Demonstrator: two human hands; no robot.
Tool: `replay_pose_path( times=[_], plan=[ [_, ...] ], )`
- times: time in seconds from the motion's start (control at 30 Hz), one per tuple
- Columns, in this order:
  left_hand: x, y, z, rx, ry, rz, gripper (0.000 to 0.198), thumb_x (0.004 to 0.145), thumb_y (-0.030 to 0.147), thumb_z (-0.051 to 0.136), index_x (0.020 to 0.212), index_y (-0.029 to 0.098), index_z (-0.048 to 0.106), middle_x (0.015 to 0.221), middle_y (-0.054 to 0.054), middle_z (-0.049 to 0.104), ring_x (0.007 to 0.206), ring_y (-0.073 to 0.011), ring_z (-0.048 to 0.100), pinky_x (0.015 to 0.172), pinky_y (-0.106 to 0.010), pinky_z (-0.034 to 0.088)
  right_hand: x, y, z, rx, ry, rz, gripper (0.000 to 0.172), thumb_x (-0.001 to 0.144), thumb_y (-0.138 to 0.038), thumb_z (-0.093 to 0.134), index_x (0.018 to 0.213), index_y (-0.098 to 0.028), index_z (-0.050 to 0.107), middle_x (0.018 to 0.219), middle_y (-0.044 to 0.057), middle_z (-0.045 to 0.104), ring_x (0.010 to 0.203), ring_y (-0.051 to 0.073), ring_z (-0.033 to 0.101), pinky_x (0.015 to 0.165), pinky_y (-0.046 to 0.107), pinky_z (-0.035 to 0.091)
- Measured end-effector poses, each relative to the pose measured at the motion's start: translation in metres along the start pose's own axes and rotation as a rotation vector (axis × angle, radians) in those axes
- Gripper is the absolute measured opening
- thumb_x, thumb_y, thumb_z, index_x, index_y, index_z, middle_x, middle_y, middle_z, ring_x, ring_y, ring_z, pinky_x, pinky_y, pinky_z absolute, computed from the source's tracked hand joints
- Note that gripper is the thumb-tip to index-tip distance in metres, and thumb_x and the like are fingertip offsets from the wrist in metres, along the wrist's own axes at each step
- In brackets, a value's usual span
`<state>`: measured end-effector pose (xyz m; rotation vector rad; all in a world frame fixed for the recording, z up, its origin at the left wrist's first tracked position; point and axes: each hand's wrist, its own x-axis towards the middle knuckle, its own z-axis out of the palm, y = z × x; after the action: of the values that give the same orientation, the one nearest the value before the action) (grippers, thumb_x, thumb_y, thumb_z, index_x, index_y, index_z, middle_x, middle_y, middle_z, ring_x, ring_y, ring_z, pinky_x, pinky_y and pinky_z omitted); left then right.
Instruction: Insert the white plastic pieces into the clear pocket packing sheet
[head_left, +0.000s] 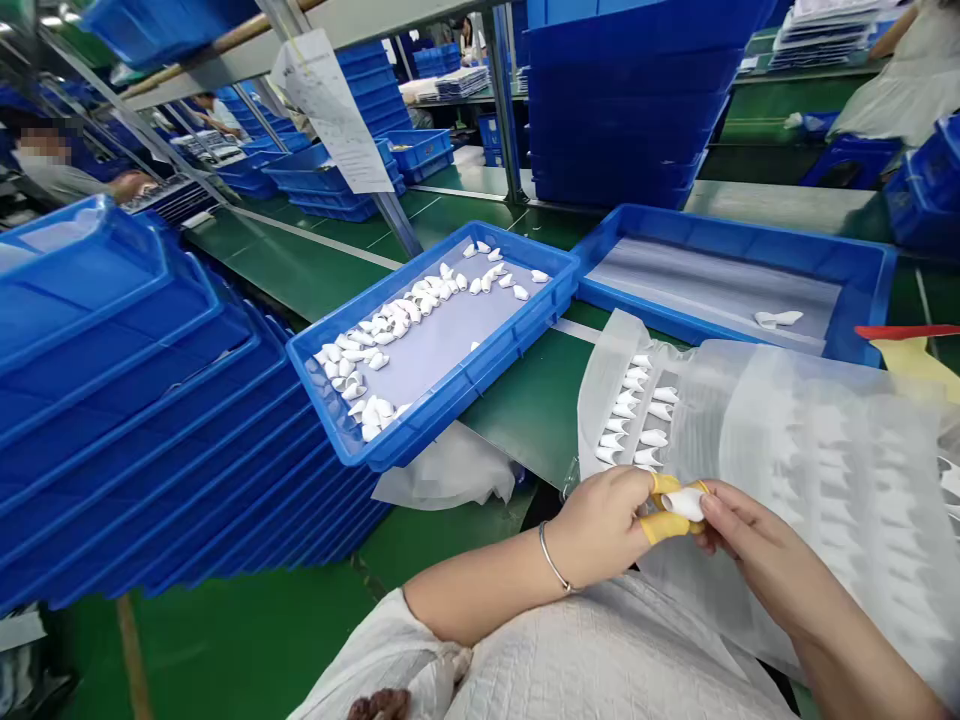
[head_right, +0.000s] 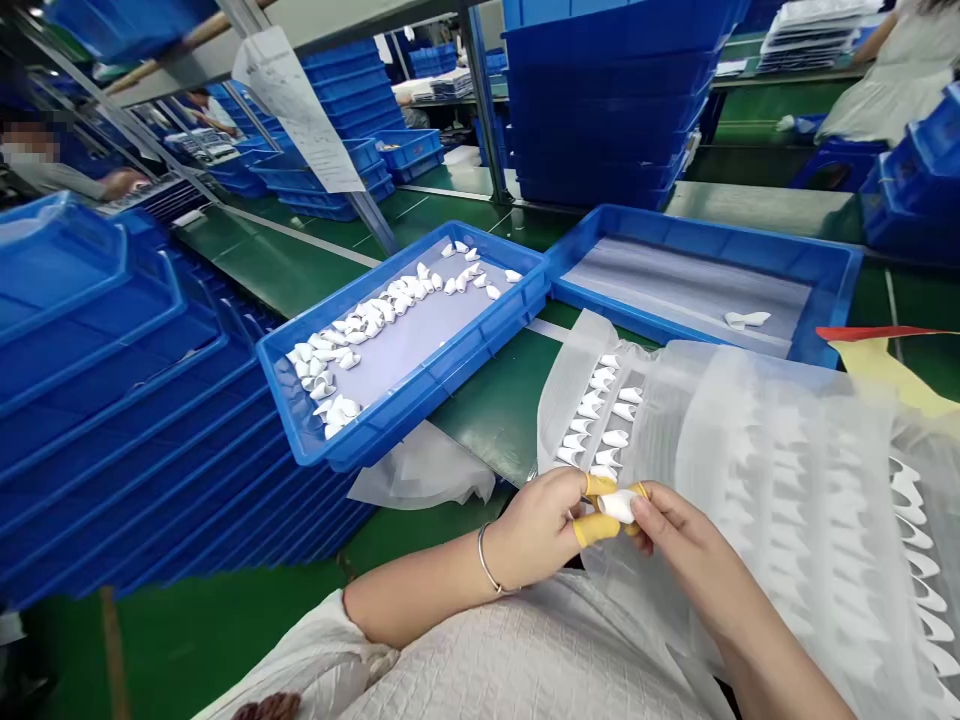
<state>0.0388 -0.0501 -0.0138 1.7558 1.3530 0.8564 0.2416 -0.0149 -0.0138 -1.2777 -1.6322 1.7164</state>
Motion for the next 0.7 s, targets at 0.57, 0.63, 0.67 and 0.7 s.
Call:
replay_pose_path(
  times=[0.57, 0.63, 0.67, 0.7],
  plan=[
    [0.002, -0.02, 0.004, -0.356, 0.031, -0.155, 0.024, 0.088, 0.035, 0.065, 0.105, 0.019, 0.07, 0.072, 0.002, 0.06, 0.062, -0.0123, 0.05, 0.06, -0.025, 0.042, -0.002, -0.001, 0.005, -0.332, 0.194, -0.418, 0.037, 0.091, -0.051, 0.068, 0.114, -0.023, 0.063, 0.103, 0.008, 0.065, 0.096, 0.023, 0.06, 0.083, 0.038, 0.048],
    [0.001, -0.019, 0.003, -0.244, 0.049, -0.107, 0.025, 0.089, 0.035, 0.064, 0.107, 0.02, 0.07, 0.071, 0.002, 0.059, 0.062, -0.013, 0.051, 0.06, -0.025, 0.042, 0.0, 0.001, 0.005, -0.124, 0.162, -0.277, 0.047, 0.086, -0.061, 0.068, 0.11, -0.021, 0.063, 0.097, 0.006, 0.063, 0.089, 0.021, 0.06, 0.076, 0.034, 0.048],
    [0.001, -0.019, 0.003, -0.182, 0.058, -0.074, 0.023, 0.089, 0.035, 0.064, 0.106, 0.02, 0.07, 0.071, 0.002, 0.059, 0.062, -0.0133, 0.051, 0.061, -0.026, 0.042, 0.002, 0.002, 0.006, -0.022, 0.129, -0.2, 0.05, 0.086, -0.067, 0.064, 0.101, -0.019, 0.064, 0.091, 0.005, 0.063, 0.083, 0.019, 0.059, 0.073, 0.032, 0.047],
    [0.001, -0.019, 0.003, -0.122, 0.063, -0.035, 0.021, 0.089, 0.034, 0.064, 0.102, 0.02, 0.071, 0.071, 0.002, 0.058, 0.062, -0.0135, 0.051, 0.06, -0.026, 0.041, 0.003, 0.003, 0.006, 0.063, 0.089, -0.128, 0.053, 0.086, -0.071, 0.059, 0.091, -0.018, 0.064, 0.083, 0.004, 0.061, 0.077, 0.018, 0.057, 0.07, 0.031, 0.045]
  ],
)
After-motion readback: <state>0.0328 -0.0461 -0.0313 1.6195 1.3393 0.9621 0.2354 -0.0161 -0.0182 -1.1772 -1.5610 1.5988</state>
